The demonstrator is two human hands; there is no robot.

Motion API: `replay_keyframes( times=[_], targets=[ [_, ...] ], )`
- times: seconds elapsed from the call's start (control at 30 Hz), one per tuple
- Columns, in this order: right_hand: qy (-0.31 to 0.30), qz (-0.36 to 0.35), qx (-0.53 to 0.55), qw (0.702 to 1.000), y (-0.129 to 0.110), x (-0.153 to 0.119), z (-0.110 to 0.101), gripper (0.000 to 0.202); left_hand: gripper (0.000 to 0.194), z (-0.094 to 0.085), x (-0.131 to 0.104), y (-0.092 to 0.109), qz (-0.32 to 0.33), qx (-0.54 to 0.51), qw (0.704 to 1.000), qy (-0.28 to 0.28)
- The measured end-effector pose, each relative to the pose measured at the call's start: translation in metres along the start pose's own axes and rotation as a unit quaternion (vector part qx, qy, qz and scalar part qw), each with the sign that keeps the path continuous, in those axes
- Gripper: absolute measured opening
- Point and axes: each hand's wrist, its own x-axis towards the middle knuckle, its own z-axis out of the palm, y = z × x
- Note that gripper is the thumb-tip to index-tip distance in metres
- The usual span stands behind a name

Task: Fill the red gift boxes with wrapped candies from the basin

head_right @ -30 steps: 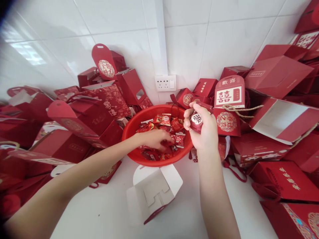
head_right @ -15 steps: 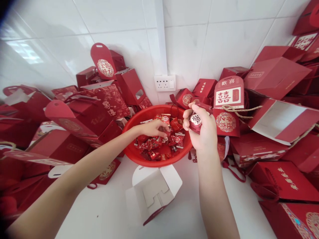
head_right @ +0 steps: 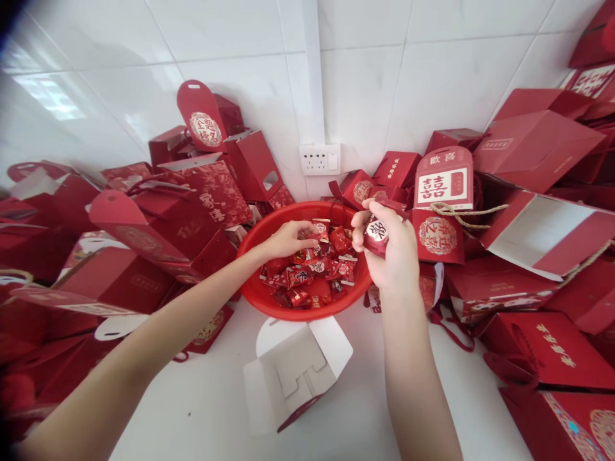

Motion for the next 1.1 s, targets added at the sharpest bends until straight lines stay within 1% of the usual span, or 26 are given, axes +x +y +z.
replay_keyframes(
  times=[0.1, 0.27, 0.43, 0.53, 0.57, 0.6, 0.63, 0.67, 0.7, 0.73, 0.77, 0.8, 0.83, 0.9, 0.97, 1.0, 1.03, 1.1],
  targets=[
    [-0.003, 0.0, -0.001, 1.0, 0.001, 0.0, 0.0, 0.015, 0.025, -0.001, -0.002, -0.002, -0.023, 0.063, 0.998, 0.01],
    [-0.004, 0.005, 0.001, 1.0, 0.001, 0.0, 0.001, 0.017, 0.024, -0.006, -0.004, -0.007, -0.044, 0.1, 0.994, 0.022],
    [-0.004, 0.006, -0.005, 1.0, 0.001, -0.001, 0.002, 0.019, 0.026, -0.011, -0.009, -0.008, -0.04, 0.111, 0.992, 0.042],
    [-0.007, 0.004, -0.01, 1.0, 0.001, -0.002, 0.002, 0.019, 0.031, -0.014, -0.016, -0.005, -0.019, 0.163, 0.984, 0.071],
    [-0.007, 0.003, -0.011, 1.0, 0.001, -0.003, 0.002, 0.018, 0.031, -0.016, -0.02, -0.003, -0.01, 0.183, 0.98, 0.073],
    [-0.008, 0.003, -0.013, 1.0, 0.001, -0.003, 0.002, 0.018, 0.031, -0.019, -0.025, 0.0, -0.001, 0.197, 0.979, 0.052],
    [-0.008, 0.002, -0.015, 1.0, 0.001, -0.003, 0.002, 0.017, 0.031, -0.021, -0.03, 0.003, 0.004, 0.204, 0.979, 0.005],
    [-0.01, 0.003, -0.017, 1.0, 0.001, -0.004, 0.002, 0.017, 0.03, -0.024, -0.036, 0.006, 0.006, 0.202, 0.977, -0.07],
    [-0.012, 0.003, -0.019, 1.0, 0.001, -0.004, 0.003, 0.017, 0.03, -0.025, -0.041, 0.008, 0.004, 0.196, 0.967, -0.162],
    [-0.015, 0.005, -0.021, 1.0, 0.001, -0.004, 0.003, 0.017, 0.03, -0.026, -0.046, 0.01, -0.002, 0.192, 0.949, -0.251],
    [-0.018, 0.006, -0.024, 1.0, 0.001, -0.004, 0.003, 0.017, 0.031, -0.025, -0.05, 0.011, -0.01, 0.192, 0.929, -0.317],
    [-0.021, 0.007, -0.027, 0.999, 0.002, -0.004, 0.004, 0.017, 0.033, -0.023, -0.053, 0.011, -0.018, 0.197, 0.914, -0.354],
    [-0.024, 0.007, -0.031, 0.999, 0.002, -0.004, 0.004, 0.018, 0.037, -0.02, -0.055, 0.01, -0.023, 0.205, 0.909, -0.362],
    [-0.028, 0.005, -0.037, 0.999, 0.003, -0.005, 0.005, 0.017, 0.05, -0.012, -0.058, 0.007, -0.018, 0.216, 0.915, -0.341],
    [-0.028, 0.002, -0.04, 0.999, 0.004, -0.006, 0.006, 0.016, 0.065, -0.003, -0.058, 0.004, 0.004, 0.222, 0.921, -0.321],
    [-0.028, 0.001, -0.041, 0.999, 0.004, -0.006, 0.006, 0.015, 0.069, 0.001, -0.058, 0.003, 0.017, 0.231, 0.92, -0.316],
    [-0.027, 0.001, -0.041, 0.999, 0.004, -0.007, 0.006, 0.015, 0.071, 0.005, -0.058, 0.002, 0.031, 0.241, 0.919, -0.311],
    [-0.025, 0.0, -0.043, 0.999, 0.004, -0.007, 0.006, 0.014, 0.067, 0.009, -0.057, 0.002, 0.054, 0.261, 0.914, -0.307]
  ],
)
